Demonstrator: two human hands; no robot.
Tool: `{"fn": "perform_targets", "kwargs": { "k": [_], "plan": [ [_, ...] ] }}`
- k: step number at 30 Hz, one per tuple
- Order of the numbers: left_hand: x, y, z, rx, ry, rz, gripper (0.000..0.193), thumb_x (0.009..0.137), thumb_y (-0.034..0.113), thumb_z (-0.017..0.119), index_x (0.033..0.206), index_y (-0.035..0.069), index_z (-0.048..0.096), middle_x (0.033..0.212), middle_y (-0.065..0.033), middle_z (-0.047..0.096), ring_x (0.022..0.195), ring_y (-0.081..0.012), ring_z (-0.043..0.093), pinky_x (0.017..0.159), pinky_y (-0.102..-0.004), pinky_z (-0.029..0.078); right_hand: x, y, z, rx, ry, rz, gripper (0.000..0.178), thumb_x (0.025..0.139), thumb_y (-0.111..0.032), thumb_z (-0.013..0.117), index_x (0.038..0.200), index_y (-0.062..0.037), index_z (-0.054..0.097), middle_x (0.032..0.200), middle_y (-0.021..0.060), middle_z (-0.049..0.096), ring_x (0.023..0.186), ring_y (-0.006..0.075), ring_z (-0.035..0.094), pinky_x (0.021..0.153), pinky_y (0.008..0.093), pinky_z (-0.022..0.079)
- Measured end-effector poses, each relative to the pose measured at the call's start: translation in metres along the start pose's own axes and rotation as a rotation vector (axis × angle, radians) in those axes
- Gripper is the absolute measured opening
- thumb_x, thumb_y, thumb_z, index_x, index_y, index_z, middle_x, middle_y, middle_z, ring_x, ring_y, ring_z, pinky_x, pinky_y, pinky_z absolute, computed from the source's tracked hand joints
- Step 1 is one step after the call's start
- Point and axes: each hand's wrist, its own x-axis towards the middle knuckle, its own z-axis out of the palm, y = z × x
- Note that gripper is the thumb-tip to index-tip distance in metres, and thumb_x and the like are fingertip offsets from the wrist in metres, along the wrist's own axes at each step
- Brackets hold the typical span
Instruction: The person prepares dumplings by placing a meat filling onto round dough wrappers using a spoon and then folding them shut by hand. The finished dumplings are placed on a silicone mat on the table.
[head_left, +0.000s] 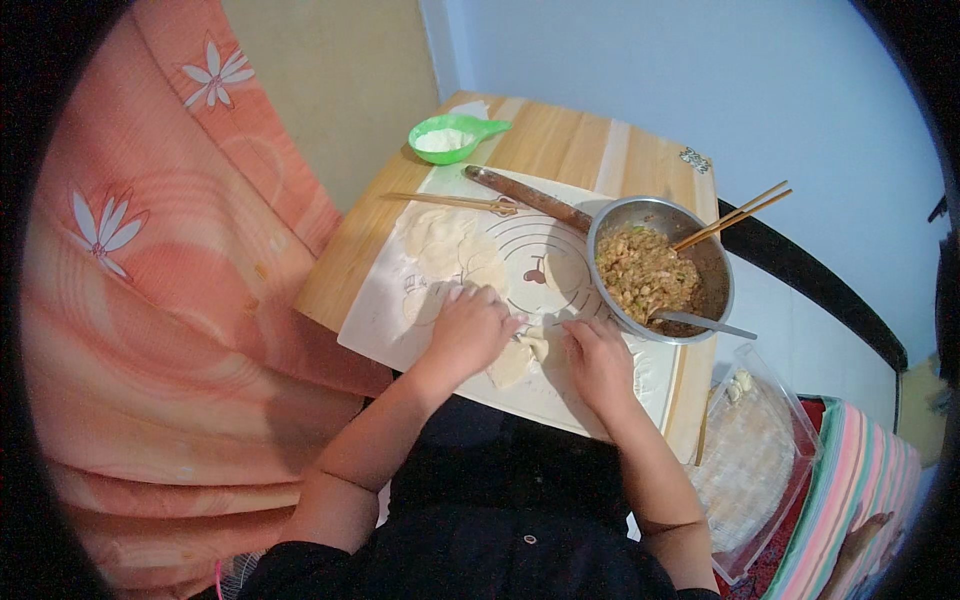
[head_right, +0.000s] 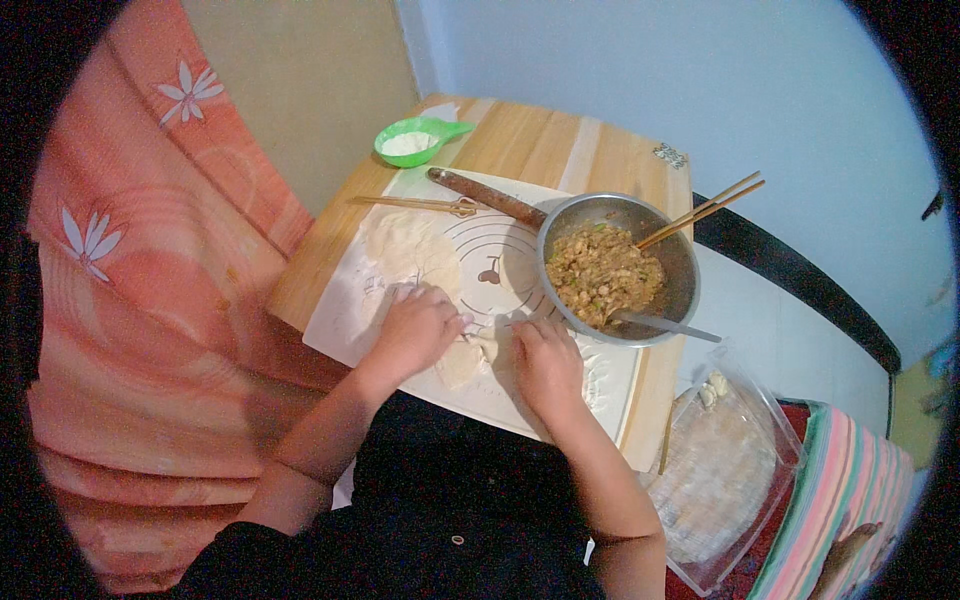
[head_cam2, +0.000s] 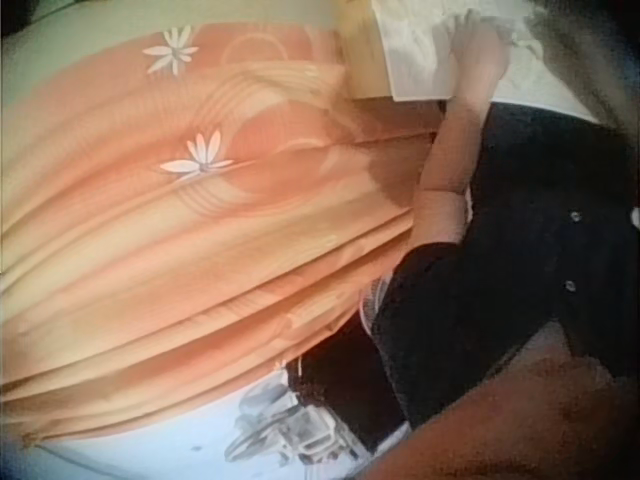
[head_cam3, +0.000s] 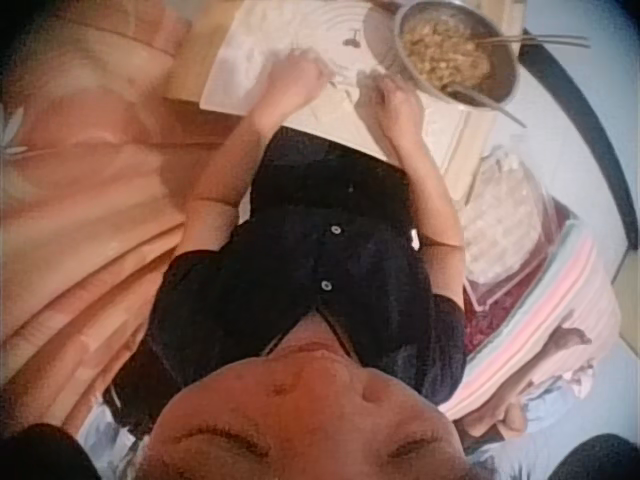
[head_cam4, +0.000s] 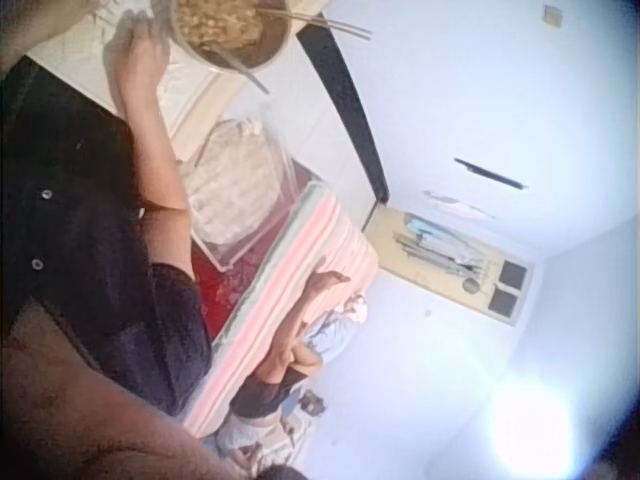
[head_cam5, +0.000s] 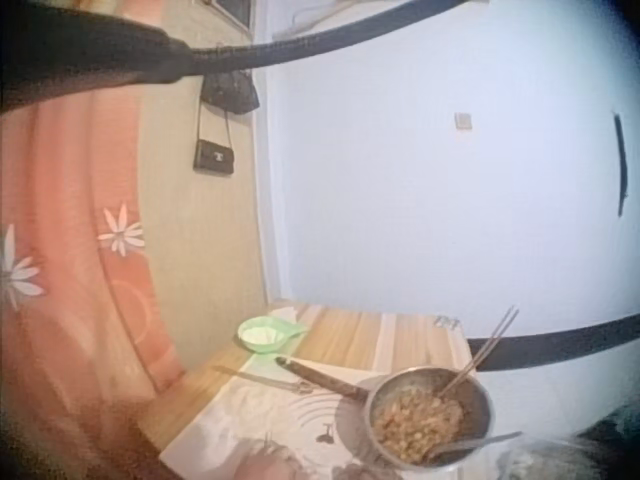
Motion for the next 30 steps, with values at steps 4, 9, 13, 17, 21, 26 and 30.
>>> {"fn": "perform_targets", "kwargs": {
  "k": [4, 9, 13, 17, 21, 26, 30],
  "plan": [
    [-0.009, 0.011, 0.023, -0.136, 0.122, 0.045, 0.019, 0.082, 0.025, 0.063, 0.086, 0.006, 0.064, 0.090, -0.0087, 0.060, 0.100, -0.0250, 0.054, 0.089, -0.0396, 0.037, 0.010, -0.002, 0.009, -0.067, -0.044, -0.064, 0.020, 0.077, -0.007, 0.059, 0.096, -0.0045, 0.064, 0.102, 0.0122, 0.061, 0.096, 0.0309, 0.056, 0.083, 0.0397, 0.045],
    [0.002, 0.019, 0.027, -0.517, -0.072, -0.018, 0.018, 0.080, 0.022, 0.066, 0.087, 0.006, 0.062, 0.092, -0.0085, 0.060, 0.091, -0.0261, 0.057, 0.082, -0.0361, 0.043, 0.006, 0.014, 0.018, 0.115, 0.018, -0.070, 0.026, 0.079, -0.009, 0.058, 0.104, -0.0021, 0.062, 0.105, 0.0161, 0.061, 0.099, 0.0351, 0.055, 0.086, 0.0422, 0.044],
    [0.000, 0.027, 0.015, -0.708, -0.037, 0.022, 0.014, 0.082, 0.016, 0.063, 0.091, 0.006, 0.058, 0.095, -0.0080, 0.059, 0.089, -0.0247, 0.058, 0.079, -0.0327, 0.046, 0.007, 0.011, 0.007, 0.255, -0.043, 0.032, 0.026, 0.087, -0.013, 0.057, 0.109, 0.0006, 0.059, 0.105, 0.0158, 0.062, 0.098, 0.0325, 0.058, 0.087, 0.0401, 0.044],
    [0.001, 0.020, 0.008, -0.837, 0.046, 0.124, 0.012, 0.085, 0.011, 0.060, 0.095, 0.006, 0.057, 0.098, -0.0058, 0.058, 0.093, -0.0189, 0.057, 0.083, -0.0306, 0.045, 0.010, 0.024, 0.008, 1.141, -0.309, 0.507, 0.025, 0.091, -0.019, 0.058, 0.107, -0.0004, 0.060, 0.099, 0.0083, 0.063, 0.091, 0.0191, 0.058, 0.084, 0.0316, 0.045],
    [-0.003, 0.023, 0.011, -1.454, -0.048, -0.074, 0.018, 0.089, 0.011, 0.057, 0.105, 0.004, 0.054, 0.106, -0.0032, 0.056, 0.098, -0.0137, 0.054, 0.088, -0.0291, 0.043, 0.009, 0.015, -0.006, 1.326, -0.361, 0.564, 0.024, 0.090, -0.021, 0.060, 0.107, -0.0030, 0.060, 0.095, 0.0035, 0.063, 0.085, 0.0112, 0.058, 0.080, 0.0264, 0.046],
    [-0.012, 0.023, 0.013, -1.647, -0.295, -0.028, 0.031, 0.091, 0.013, 0.056, 0.118, 0.001, 0.050, 0.113, -0.0040, 0.054, 0.103, -0.0127, 0.052, 0.089, -0.0291, 0.043, 0.000, -0.001, -0.013, 1.386, -0.146, 0.565, 0.021, 0.090, -0.016, 0.061, 0.107, -0.0036, 0.058, 0.092, 0.0030, 0.063, 0.080, 0.0103, 0.059, 0.073, 0.0266, 0.050],
    [-0.015, 0.020, 0.028, -1.675, -0.371, 0.008, 0.032, 0.090, 0.014, 0.058, 0.118, 0.000, 0.050, 0.111, -0.0042, 0.055, 0.103, -0.0126, 0.051, 0.090, -0.0306, 0.043, -0.005, -0.007, -0.015, 1.340, -0.083, 0.575, 0.022, 0.089, -0.012, 0.060, 0.108, -0.0031, 0.057, 0.091, 0.0034, 0.064, 0.078, 0.0109, 0.060, 0.070, 0.0265, 0.051]
  ]
}}
